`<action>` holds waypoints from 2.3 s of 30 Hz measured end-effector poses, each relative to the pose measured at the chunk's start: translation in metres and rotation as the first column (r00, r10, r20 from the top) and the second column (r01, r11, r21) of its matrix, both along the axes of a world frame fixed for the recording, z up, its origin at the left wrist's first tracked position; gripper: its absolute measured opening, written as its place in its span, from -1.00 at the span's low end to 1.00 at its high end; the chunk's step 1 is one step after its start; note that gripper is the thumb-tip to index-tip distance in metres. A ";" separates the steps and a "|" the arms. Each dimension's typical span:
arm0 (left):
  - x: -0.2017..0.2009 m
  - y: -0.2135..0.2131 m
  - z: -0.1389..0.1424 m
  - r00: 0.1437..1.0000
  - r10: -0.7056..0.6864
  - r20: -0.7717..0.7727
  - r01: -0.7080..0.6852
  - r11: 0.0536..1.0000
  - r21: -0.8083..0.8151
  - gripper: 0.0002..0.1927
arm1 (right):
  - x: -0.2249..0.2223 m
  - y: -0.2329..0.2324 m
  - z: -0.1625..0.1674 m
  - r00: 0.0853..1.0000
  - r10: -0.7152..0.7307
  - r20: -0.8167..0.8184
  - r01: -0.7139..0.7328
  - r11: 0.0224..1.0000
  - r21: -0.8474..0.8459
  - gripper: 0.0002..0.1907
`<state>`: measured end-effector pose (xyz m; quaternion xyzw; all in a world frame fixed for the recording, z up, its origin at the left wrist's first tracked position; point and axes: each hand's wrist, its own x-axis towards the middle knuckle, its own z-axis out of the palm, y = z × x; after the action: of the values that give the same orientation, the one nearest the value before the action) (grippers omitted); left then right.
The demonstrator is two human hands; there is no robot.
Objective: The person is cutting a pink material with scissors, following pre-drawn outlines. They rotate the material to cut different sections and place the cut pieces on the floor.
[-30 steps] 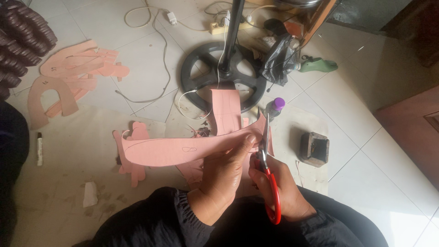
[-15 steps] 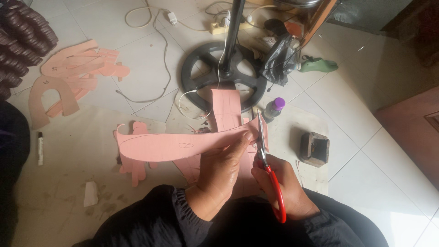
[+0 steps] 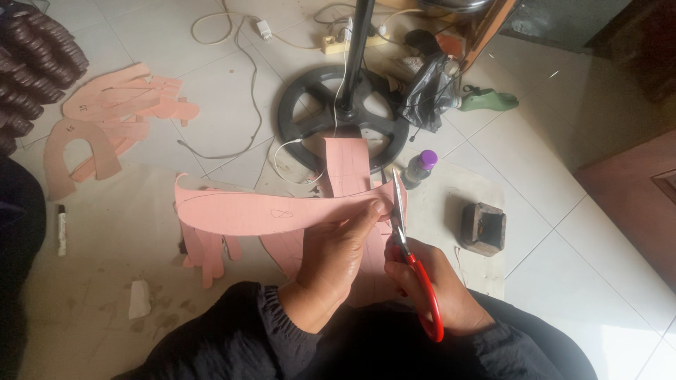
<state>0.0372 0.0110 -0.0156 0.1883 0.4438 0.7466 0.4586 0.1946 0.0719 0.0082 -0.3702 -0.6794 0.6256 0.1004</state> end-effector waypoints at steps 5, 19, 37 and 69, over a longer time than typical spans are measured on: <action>0.001 0.001 -0.001 1.000 -0.014 -0.003 0.014 0.999 0.050 -0.81 | 0.001 0.002 0.000 0.997 0.071 0.017 -0.073 0.987 0.145 -0.86; -0.003 0.001 -0.001 1.000 -0.018 0.011 0.018 1.000 -0.008 -0.77 | 0.001 -0.001 -0.014 0.998 -0.031 0.050 0.017 0.965 0.263 -0.81; -0.016 0.000 -0.007 0.992 -0.118 0.045 0.117 0.993 0.029 -0.75 | 0.002 0.002 -0.008 0.982 -0.070 0.175 0.031 0.976 0.214 -0.71; -0.028 0.000 0.011 0.950 -0.287 -0.122 0.298 0.951 0.081 -0.82 | 0.005 0.006 0.003 0.990 0.012 0.139 -0.036 0.984 0.177 -0.78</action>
<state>0.0087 0.0110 -0.0043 0.3147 0.3979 0.6799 0.5295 0.1996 0.0783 0.0116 -0.3937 -0.7424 0.5363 0.0786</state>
